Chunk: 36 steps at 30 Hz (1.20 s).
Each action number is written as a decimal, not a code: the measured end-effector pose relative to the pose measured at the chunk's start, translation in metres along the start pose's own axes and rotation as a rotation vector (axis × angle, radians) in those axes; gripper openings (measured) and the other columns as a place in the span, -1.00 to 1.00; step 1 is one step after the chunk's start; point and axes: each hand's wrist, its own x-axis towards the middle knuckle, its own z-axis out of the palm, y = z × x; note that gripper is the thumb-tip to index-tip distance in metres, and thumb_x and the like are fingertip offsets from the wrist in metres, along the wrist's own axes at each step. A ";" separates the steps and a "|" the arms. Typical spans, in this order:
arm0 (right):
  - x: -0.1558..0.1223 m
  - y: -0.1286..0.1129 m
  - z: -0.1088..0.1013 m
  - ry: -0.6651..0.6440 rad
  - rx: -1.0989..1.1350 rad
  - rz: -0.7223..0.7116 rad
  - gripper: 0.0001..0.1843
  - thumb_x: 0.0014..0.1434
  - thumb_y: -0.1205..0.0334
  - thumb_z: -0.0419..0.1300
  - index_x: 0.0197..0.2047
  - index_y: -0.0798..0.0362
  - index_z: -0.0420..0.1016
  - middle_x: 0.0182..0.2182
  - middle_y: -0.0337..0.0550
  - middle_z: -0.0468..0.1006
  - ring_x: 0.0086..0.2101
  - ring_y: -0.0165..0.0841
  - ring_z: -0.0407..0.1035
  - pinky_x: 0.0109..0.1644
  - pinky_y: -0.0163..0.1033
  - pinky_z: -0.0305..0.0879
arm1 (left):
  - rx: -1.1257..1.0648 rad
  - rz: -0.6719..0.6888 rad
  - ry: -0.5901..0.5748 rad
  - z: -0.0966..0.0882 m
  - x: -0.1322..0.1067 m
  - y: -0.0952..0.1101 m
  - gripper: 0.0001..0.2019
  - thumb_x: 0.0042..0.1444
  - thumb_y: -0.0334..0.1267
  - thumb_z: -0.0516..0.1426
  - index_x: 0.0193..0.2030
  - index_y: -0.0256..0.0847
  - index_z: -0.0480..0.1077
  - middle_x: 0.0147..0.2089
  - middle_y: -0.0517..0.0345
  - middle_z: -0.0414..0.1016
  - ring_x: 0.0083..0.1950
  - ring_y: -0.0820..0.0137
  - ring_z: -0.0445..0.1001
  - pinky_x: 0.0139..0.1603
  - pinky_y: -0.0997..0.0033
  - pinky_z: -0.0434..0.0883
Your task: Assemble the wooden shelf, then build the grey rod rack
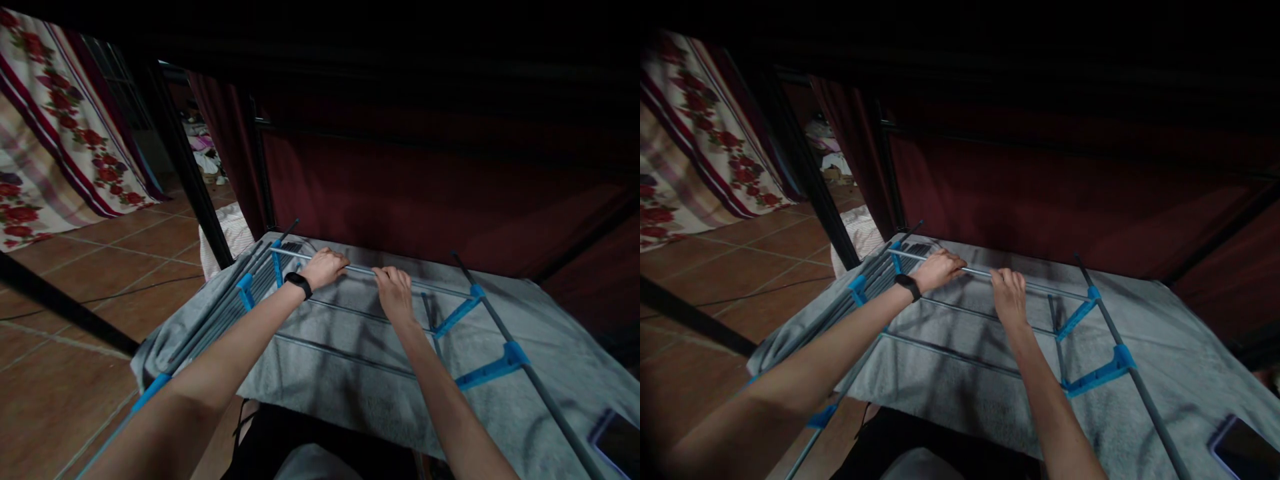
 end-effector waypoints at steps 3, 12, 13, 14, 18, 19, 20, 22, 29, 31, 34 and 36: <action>0.003 0.004 0.002 -0.014 -0.007 0.012 -0.66 0.30 0.30 -0.01 0.06 -0.06 0.46 -0.17 -0.07 0.44 -0.15 -0.22 0.26 -0.05 -0.14 0.14 | -0.008 0.027 -0.037 -0.018 -0.002 -0.021 -0.70 0.23 -0.08 0.08 -0.03 -0.18 0.47 -0.10 -0.01 0.53 -0.04 0.24 0.45 0.08 0.22 0.19; 0.004 0.002 -0.006 -0.082 -0.069 0.003 -0.69 0.33 0.27 -0.01 0.06 -0.05 0.44 -0.15 -0.06 0.42 -0.15 -0.24 0.25 -0.09 -0.18 0.10 | -0.686 -0.970 0.177 -0.043 -0.058 -0.142 -0.60 0.10 -0.01 0.15 -0.05 -0.27 0.47 -0.14 -0.07 0.55 -0.15 0.23 0.50 -0.25 0.35 0.38; 0.004 0.003 -0.006 -0.089 -0.076 0.005 -0.70 0.33 0.26 -0.01 0.05 -0.06 0.44 -0.15 -0.07 0.42 -0.16 -0.24 0.25 -0.09 -0.18 0.09 | -0.825 -1.015 0.157 -0.037 -0.063 -0.147 -0.60 0.08 0.00 0.17 -0.10 -0.28 0.47 -0.21 -0.05 0.56 -0.25 0.27 0.49 -0.32 0.37 0.37; 0.005 0.003 -0.006 -0.095 -0.083 0.006 -0.70 0.33 0.26 -0.02 0.05 -0.07 0.44 -0.15 -0.07 0.43 -0.16 -0.24 0.25 -0.10 -0.18 0.09 | -0.966 -1.038 0.129 -0.030 -0.067 -0.150 -0.62 0.05 0.00 0.19 -0.15 -0.29 0.48 -0.28 -0.02 0.55 -0.34 0.31 0.47 -0.39 0.39 0.35; 0.005 0.005 -0.005 -0.109 -0.106 0.007 -0.69 0.34 0.26 -0.03 0.05 -0.09 0.43 -0.15 -0.08 0.43 -0.18 -0.23 0.26 -0.11 -0.17 0.09 | -1.309 -1.071 -0.015 -0.004 -0.073 -0.156 -0.67 -0.12 -0.04 0.32 -0.40 -0.30 0.46 -0.45 0.08 0.50 -0.47 0.42 0.39 -0.48 0.46 0.29; 0.004 0.006 -0.005 -0.114 -0.107 0.006 -0.69 0.34 0.26 -0.03 0.05 -0.10 0.43 -0.15 -0.09 0.43 -0.18 -0.23 0.26 -0.12 -0.17 0.10 | -1.320 -1.073 -0.040 0.000 -0.074 -0.158 -0.66 -0.15 -0.04 0.34 -0.42 -0.30 0.46 -0.46 0.08 0.50 -0.47 0.42 0.39 -0.48 0.47 0.28; 0.004 0.006 -0.005 -0.120 -0.108 0.003 -0.69 0.34 0.26 -0.04 0.06 -0.10 0.42 -0.15 -0.09 0.43 -0.18 -0.23 0.26 -0.12 -0.17 0.10 | -1.324 -1.068 -0.052 0.003 -0.075 -0.159 -0.65 -0.18 -0.03 0.35 -0.43 -0.30 0.46 -0.46 0.08 0.50 -0.47 0.43 0.39 -0.48 0.48 0.27; 0.003 0.006 -0.005 -0.126 -0.110 0.002 -0.69 0.34 0.26 -0.04 0.06 -0.10 0.42 -0.15 -0.10 0.43 -0.18 -0.24 0.26 -0.13 -0.18 0.10 | -1.334 -1.030 -0.060 0.006 -0.077 -0.162 -0.63 -0.21 -0.02 0.37 -0.45 -0.30 0.46 -0.46 0.09 0.51 -0.47 0.44 0.39 -0.47 0.48 0.26; 0.005 0.008 -0.002 -0.155 -0.122 0.016 -0.69 0.34 0.27 -0.04 0.04 -0.11 0.43 -0.17 -0.11 0.43 -0.18 -0.25 0.26 -0.15 -0.19 0.10 | -1.353 -1.020 0.022 0.009 -0.083 -0.163 -0.53 -0.22 0.10 0.35 -0.34 -0.28 0.48 -0.41 0.09 0.53 -0.40 0.41 0.46 -0.38 0.47 0.33; 0.005 0.009 -0.001 -0.166 -0.123 0.012 -0.69 0.34 0.28 -0.04 0.04 -0.11 0.43 -0.17 -0.12 0.43 -0.19 -0.25 0.26 -0.16 -0.18 0.10 | -1.373 -1.043 0.044 0.010 -0.082 -0.162 -0.52 -0.24 0.08 0.37 -0.32 -0.28 0.47 -0.40 0.10 0.54 -0.39 0.41 0.47 -0.37 0.47 0.35; 0.005 0.010 0.001 -0.158 -0.124 0.002 -0.68 0.34 0.28 -0.04 0.05 -0.10 0.42 -0.17 -0.11 0.43 -0.18 -0.25 0.26 -0.15 -0.18 0.10 | -1.390 -1.065 0.049 0.012 -0.080 -0.162 -0.57 -0.26 -0.01 0.40 -0.36 -0.28 0.45 -0.41 0.11 0.53 -0.39 0.41 0.49 -0.38 0.48 0.36; 0.004 0.011 0.002 -0.149 -0.123 -0.002 -0.69 0.34 0.27 -0.03 0.05 -0.10 0.42 -0.17 -0.11 0.43 -0.18 -0.25 0.26 -0.14 -0.18 0.10 | -1.400 -1.077 0.056 0.013 -0.079 -0.161 -0.62 -0.25 -0.08 0.40 -0.39 -0.27 0.44 -0.44 0.12 0.51 -0.40 0.41 0.50 -0.38 0.49 0.37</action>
